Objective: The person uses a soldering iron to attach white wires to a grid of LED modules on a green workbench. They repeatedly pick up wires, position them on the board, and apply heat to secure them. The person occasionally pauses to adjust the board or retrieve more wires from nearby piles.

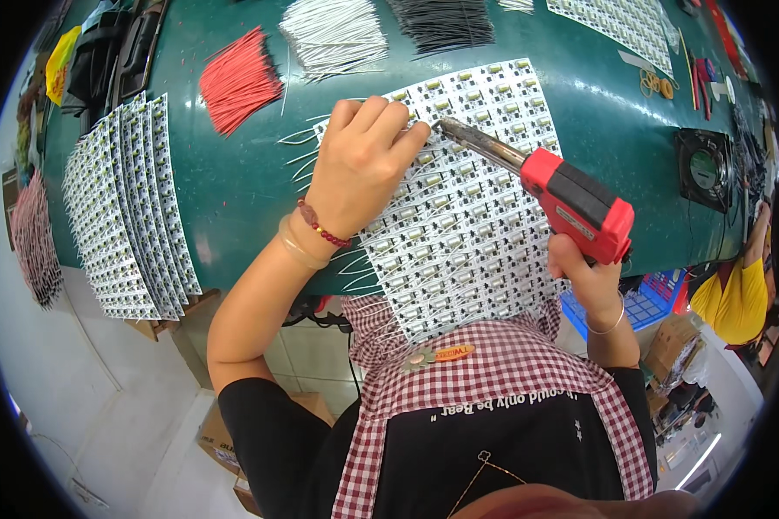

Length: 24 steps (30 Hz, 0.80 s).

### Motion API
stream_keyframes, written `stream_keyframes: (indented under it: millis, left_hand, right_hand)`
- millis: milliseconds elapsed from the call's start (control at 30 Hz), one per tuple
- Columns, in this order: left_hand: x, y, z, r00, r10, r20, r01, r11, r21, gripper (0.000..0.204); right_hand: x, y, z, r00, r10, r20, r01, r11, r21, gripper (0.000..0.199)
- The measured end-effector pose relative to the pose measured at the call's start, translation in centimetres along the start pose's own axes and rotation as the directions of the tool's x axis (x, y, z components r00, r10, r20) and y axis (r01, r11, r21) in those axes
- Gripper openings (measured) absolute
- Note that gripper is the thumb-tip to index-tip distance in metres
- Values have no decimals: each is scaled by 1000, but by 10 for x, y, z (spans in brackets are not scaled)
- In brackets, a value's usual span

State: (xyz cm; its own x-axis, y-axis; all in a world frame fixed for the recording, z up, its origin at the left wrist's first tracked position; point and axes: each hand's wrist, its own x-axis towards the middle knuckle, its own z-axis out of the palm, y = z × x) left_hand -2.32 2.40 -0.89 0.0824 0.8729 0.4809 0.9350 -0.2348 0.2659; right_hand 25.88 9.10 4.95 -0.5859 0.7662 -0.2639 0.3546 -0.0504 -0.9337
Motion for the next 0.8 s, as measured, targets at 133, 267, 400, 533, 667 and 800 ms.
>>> stream_keyframes:
  millis: [133,267,400,533,667,800]
  left_hand:
    - [2,0,0,1000,14,9,-15,999,30,25]
    - [2,1,-3,999,18,30,-19,999,41,23]
    - [2,1,-2,999,33,42,-36,997,67,22]
    - [3,2,-2,998,41,42,-45,994,99,22]
    - [1,0,-1,1000,10,-22,-8,997,77,18]
    - [5,1,-6,993,-99,-69,101,995,19,19]
  right_hand:
    - [-1,3,0,999,-27,-19,26,999,-46,20]
    - [-9,-7,-3,985,161,-62,-146,969,201,26]
    - [-8,-3,-4,988,128,-90,-103,966,237,24]
    - [-5,-3,-2,988,127,-85,-98,954,282,23]
    - [4,-5,-6,991,106,-83,-81,963,258,18]
    - [26,-4,-16,1000,26,10,-28,985,169,46]
